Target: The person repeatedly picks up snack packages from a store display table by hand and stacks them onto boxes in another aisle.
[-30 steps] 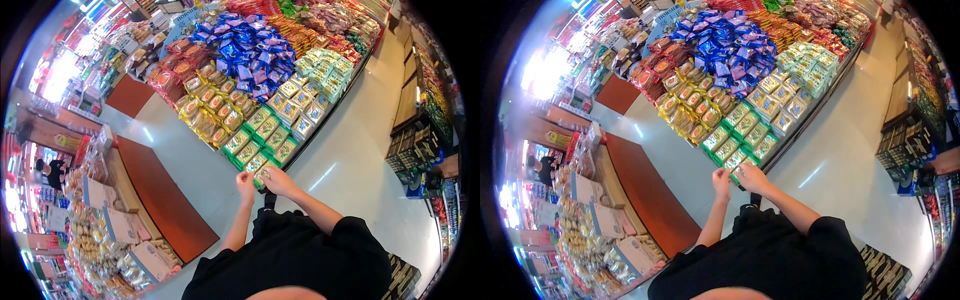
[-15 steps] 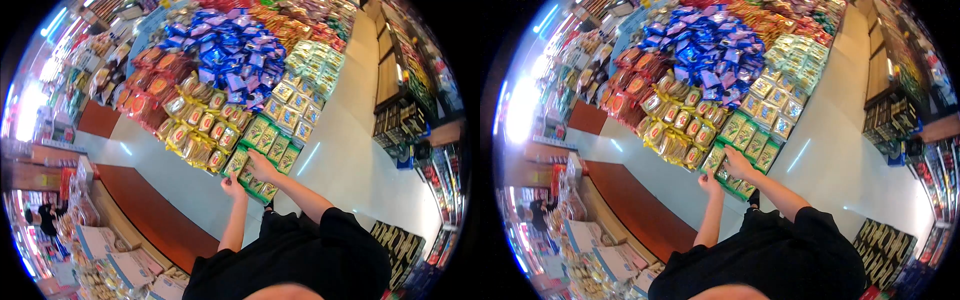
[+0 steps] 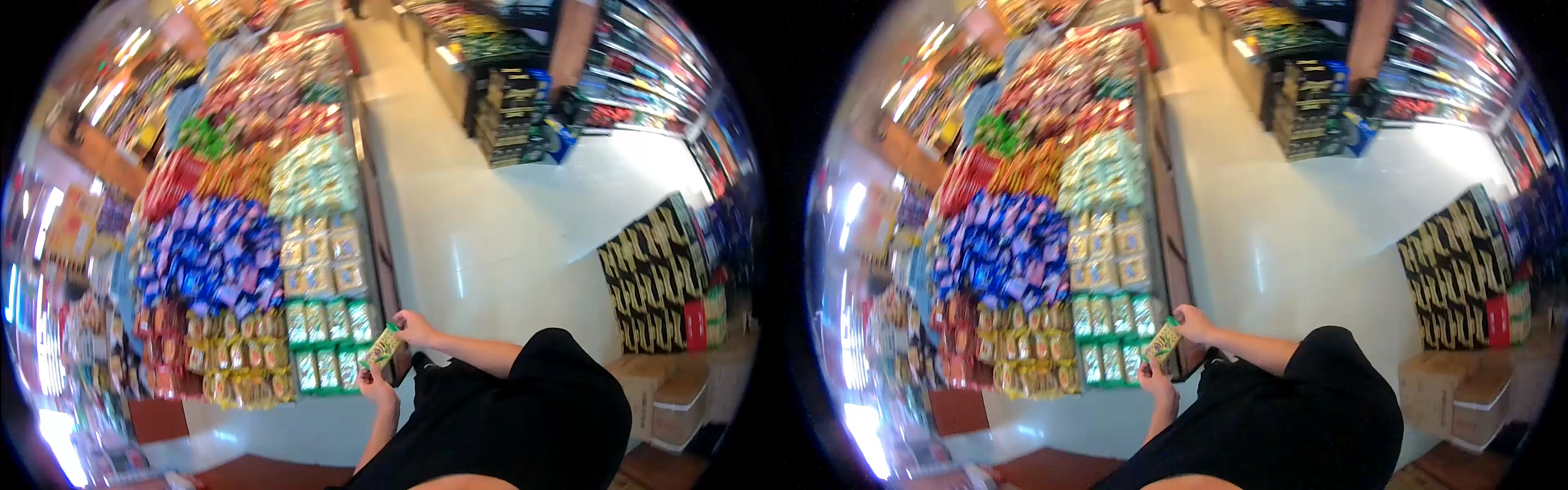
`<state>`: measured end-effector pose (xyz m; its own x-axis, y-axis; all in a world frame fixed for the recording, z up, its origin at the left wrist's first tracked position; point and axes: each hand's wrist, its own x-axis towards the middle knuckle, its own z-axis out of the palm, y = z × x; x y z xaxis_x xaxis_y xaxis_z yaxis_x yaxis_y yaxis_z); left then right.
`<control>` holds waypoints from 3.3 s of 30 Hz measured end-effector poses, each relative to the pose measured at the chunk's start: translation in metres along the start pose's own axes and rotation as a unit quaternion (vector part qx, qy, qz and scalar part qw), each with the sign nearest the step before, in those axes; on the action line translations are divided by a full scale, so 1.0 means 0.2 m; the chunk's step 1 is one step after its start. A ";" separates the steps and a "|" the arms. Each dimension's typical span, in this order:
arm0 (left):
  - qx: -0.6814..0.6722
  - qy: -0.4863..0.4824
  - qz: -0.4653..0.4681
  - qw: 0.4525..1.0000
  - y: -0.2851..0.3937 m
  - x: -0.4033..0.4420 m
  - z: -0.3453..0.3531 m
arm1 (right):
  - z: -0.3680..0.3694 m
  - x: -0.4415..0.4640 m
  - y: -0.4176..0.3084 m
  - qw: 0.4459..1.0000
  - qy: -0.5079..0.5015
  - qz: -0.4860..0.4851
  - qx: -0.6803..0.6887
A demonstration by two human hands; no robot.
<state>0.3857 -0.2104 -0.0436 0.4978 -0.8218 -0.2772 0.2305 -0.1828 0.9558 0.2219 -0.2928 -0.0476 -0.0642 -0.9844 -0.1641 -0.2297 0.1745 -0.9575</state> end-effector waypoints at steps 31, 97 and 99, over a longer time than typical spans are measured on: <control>0.346 -0.808 0.098 0.468 -0.72 -2.44 2.07 | -2.46 -2.25 1.02 0.636 0.728 0.203 0.155; 0.207 -0.847 0.054 0.487 -1.51 -5.50 3.30 | -5.51 -4.34 1.63 0.511 0.796 0.256 -0.199; 0.220 -0.810 0.025 0.543 -1.50 -5.17 3.19 | -5.47 -4.21 1.57 0.549 0.778 0.224 -0.208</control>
<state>-0.7311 0.3499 0.0182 -0.9764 -0.1634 -0.1414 -0.1502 0.0426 0.9877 -0.8584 0.6159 0.0493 -0.8824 0.3145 0.3499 -0.0339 0.6992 -0.7141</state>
